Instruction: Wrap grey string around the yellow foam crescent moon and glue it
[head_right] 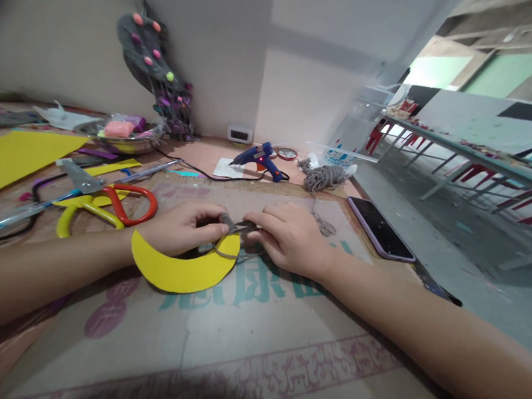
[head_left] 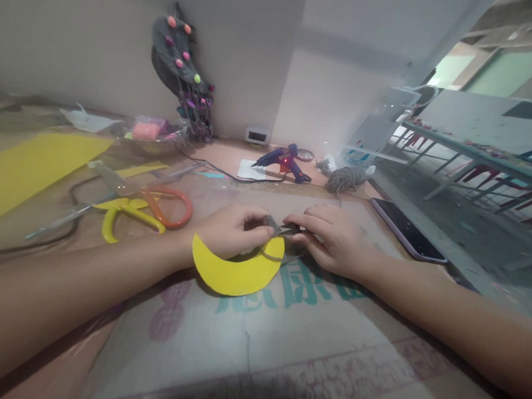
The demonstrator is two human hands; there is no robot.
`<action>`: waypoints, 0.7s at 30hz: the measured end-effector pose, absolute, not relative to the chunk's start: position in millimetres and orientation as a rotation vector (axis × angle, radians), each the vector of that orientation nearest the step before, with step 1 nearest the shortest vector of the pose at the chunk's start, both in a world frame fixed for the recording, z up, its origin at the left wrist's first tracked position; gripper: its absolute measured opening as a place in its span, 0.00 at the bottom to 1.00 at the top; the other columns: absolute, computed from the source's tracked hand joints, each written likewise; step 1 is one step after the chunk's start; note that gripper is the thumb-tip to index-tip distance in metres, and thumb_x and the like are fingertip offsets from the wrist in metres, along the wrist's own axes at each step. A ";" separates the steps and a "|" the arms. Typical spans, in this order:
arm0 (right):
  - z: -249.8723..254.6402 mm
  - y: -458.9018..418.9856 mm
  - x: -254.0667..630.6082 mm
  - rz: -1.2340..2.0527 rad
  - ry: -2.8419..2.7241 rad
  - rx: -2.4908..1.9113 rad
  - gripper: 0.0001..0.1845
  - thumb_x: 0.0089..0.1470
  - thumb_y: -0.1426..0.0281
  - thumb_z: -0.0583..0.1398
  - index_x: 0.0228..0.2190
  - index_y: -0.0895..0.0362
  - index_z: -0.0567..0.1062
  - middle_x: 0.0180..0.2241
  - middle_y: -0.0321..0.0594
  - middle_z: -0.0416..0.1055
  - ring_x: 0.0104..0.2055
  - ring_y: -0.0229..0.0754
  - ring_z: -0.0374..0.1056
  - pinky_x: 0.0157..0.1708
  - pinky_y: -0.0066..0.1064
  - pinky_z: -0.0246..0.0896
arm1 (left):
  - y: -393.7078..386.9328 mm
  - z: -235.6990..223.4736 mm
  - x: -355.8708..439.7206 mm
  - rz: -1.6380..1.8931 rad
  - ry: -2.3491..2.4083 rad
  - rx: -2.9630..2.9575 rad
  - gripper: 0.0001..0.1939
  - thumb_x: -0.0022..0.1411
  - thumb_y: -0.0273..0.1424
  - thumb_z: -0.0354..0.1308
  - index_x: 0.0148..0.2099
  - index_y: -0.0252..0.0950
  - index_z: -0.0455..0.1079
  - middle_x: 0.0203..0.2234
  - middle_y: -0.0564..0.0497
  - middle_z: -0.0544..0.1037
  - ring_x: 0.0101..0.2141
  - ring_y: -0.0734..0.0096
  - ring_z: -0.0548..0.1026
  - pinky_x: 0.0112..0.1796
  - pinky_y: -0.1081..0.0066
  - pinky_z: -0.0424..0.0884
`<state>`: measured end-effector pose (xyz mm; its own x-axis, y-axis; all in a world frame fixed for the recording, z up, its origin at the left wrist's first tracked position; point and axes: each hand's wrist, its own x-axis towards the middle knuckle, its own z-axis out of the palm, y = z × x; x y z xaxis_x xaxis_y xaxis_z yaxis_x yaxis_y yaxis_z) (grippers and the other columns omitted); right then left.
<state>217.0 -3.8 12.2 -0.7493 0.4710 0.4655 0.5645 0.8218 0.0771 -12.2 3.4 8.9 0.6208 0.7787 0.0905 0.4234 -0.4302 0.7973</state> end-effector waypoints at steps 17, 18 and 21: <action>10.5 -7.5 201.8 0.652 -2.260 -1.190 0.10 0.55 0.66 0.57 0.28 0.58 0.75 0.21 0.32 0.68 0.23 0.32 0.60 0.21 0.23 0.51 | 5.9 2.3 -13.3 0.625 0.862 2.015 0.19 0.65 0.44 0.49 0.31 0.34 0.68 0.24 0.54 0.72 0.25 0.76 0.69 0.26 0.77 0.63; 10.7 -7.9 201.7 0.663 -2.265 -1.184 0.10 0.55 0.66 0.57 0.28 0.58 0.75 0.21 0.32 0.68 0.23 0.32 0.60 0.22 0.23 0.52 | 5.3 2.8 -13.4 0.631 0.876 1.980 0.19 0.65 0.45 0.49 0.32 0.34 0.68 0.24 0.54 0.73 0.25 0.76 0.69 0.26 0.77 0.63; 10.6 -8.3 200.8 0.742 -2.284 -1.165 0.10 0.55 0.66 0.58 0.29 0.59 0.74 0.23 0.33 0.69 0.24 0.33 0.61 0.24 0.23 0.55 | 3.8 4.3 -13.5 0.667 0.919 1.904 0.19 0.64 0.45 0.49 0.34 0.34 0.68 0.24 0.54 0.73 0.25 0.75 0.70 0.26 0.76 0.64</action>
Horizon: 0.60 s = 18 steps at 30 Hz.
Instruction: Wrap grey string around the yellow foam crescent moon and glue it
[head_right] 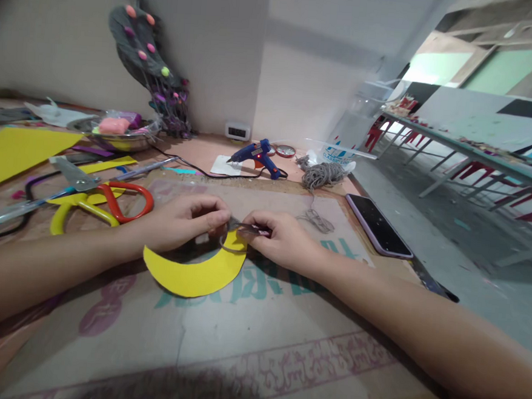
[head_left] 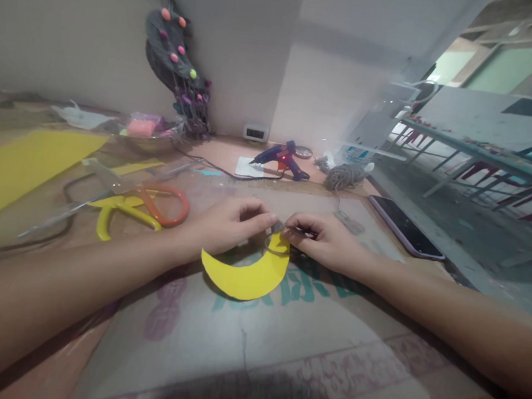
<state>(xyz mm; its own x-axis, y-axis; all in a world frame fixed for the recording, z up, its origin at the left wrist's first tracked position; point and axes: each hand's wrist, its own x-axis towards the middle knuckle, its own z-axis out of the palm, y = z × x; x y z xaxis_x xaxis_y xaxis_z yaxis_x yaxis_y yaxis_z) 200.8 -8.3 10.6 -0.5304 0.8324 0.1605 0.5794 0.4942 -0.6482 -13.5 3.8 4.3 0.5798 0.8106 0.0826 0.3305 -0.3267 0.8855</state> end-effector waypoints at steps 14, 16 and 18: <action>8.8 -6.3 199.2 0.938 -2.233 -1.076 0.12 0.56 0.62 0.58 0.32 0.59 0.75 0.26 0.35 0.70 0.26 0.33 0.61 0.24 0.23 0.56 | 2.7 3.4 -12.1 0.675 0.910 2.085 0.15 0.64 0.40 0.51 0.35 0.35 0.71 0.25 0.54 0.74 0.26 0.76 0.69 0.27 0.77 0.62; 9.6 -6.6 199.7 0.967 -2.223 -1.072 0.12 0.56 0.63 0.58 0.32 0.59 0.75 0.26 0.34 0.69 0.26 0.32 0.61 0.24 0.23 0.55 | 2.7 2.6 -12.5 0.673 0.900 2.067 0.15 0.65 0.41 0.51 0.35 0.35 0.71 0.25 0.55 0.74 0.26 0.76 0.69 0.27 0.77 0.62; 10.5 -7.1 199.9 0.996 -2.209 -1.073 0.11 0.56 0.64 0.57 0.33 0.59 0.74 0.25 0.34 0.68 0.26 0.32 0.60 0.24 0.23 0.55 | 2.6 2.8 -12.7 0.662 0.904 2.058 0.15 0.65 0.41 0.50 0.35 0.35 0.71 0.25 0.55 0.74 0.26 0.76 0.69 0.27 0.77 0.62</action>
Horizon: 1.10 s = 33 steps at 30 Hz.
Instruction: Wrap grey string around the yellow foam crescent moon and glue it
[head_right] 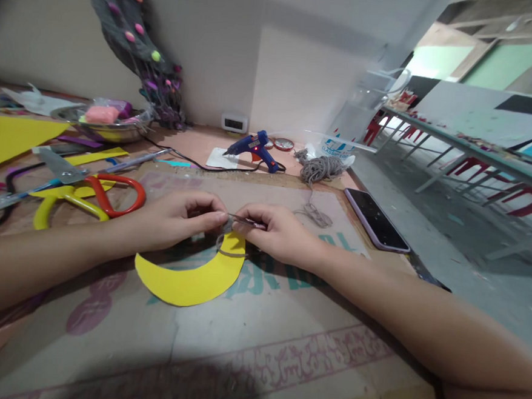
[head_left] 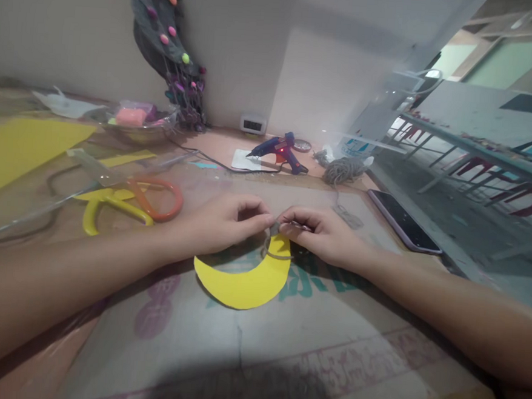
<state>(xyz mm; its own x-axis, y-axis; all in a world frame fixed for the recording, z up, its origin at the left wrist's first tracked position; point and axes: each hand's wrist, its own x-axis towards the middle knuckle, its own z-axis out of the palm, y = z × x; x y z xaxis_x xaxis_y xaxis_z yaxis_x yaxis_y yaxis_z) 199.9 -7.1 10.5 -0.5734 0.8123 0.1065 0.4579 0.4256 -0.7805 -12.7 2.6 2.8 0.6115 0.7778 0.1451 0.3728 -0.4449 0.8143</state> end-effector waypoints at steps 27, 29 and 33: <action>15.3 -8.7 199.1 1.093 -2.120 -1.072 0.12 0.57 0.63 0.57 0.30 0.60 0.73 0.23 0.32 0.62 0.24 0.31 0.55 0.23 0.24 0.52 | 7.4 4.9 -17.3 0.565 0.867 2.000 0.15 0.61 0.41 0.54 0.37 0.34 0.73 0.25 0.54 0.73 0.26 0.75 0.68 0.27 0.76 0.63; 16.6 -9.8 198.8 1.115 -2.104 -1.056 0.11 0.56 0.65 0.57 0.30 0.60 0.73 0.24 0.33 0.63 0.25 0.31 0.56 0.24 0.24 0.53 | 7.5 6.1 -17.6 0.550 0.863 2.003 0.15 0.61 0.41 0.54 0.37 0.34 0.73 0.26 0.54 0.73 0.27 0.74 0.68 0.28 0.75 0.63; 19.4 -11.7 198.0 1.137 -2.087 -1.040 0.09 0.56 0.66 0.58 0.30 0.60 0.73 0.25 0.33 0.65 0.25 0.31 0.57 0.25 0.24 0.55 | 6.8 8.0 -16.8 0.564 0.811 1.978 0.15 0.61 0.41 0.54 0.34 0.33 0.71 0.25 0.54 0.72 0.28 0.74 0.68 0.29 0.74 0.63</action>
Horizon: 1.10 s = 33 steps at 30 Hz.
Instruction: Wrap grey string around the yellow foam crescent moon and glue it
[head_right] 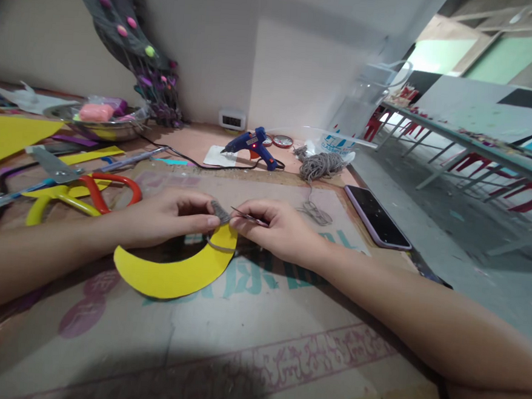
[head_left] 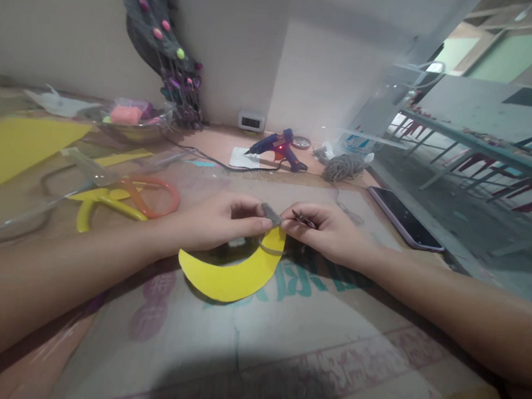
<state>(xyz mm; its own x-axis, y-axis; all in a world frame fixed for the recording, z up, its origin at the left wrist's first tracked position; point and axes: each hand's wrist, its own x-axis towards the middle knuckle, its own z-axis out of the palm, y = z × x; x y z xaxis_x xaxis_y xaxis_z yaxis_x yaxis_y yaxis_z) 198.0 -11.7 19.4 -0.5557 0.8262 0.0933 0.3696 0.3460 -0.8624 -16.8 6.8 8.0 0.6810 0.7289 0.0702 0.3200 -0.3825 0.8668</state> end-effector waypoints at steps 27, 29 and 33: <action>11.4 -1.4 218.8 0.041 -2.426 -0.826 0.19 0.65 0.64 0.47 0.48 0.59 0.70 0.40 0.47 0.74 0.41 0.44 0.68 0.40 0.35 0.60 | 6.5 12.3 -13.0 0.593 0.895 1.776 0.08 0.59 0.34 0.53 0.30 0.34 0.65 0.20 0.58 0.64 0.22 0.79 0.62 0.23 0.77 0.58; 12.5 -1.7 217.8 -0.088 -2.477 -0.790 0.18 0.65 0.64 0.47 0.45 0.60 0.71 0.34 0.44 0.73 0.35 0.43 0.67 0.36 0.33 0.59 | 6.1 14.0 -12.5 0.593 0.894 1.802 0.08 0.58 0.33 0.53 0.30 0.34 0.65 0.20 0.58 0.65 0.22 0.79 0.63 0.23 0.77 0.58; 15.4 -4.7 214.9 -0.281 -2.540 -0.687 0.17 0.65 0.66 0.49 0.42 0.61 0.74 0.28 0.42 0.71 0.31 0.41 0.64 0.31 0.32 0.54 | 4.6 17.7 -10.9 0.615 0.889 1.842 0.07 0.57 0.31 0.53 0.29 0.34 0.66 0.20 0.58 0.65 0.22 0.78 0.63 0.24 0.77 0.59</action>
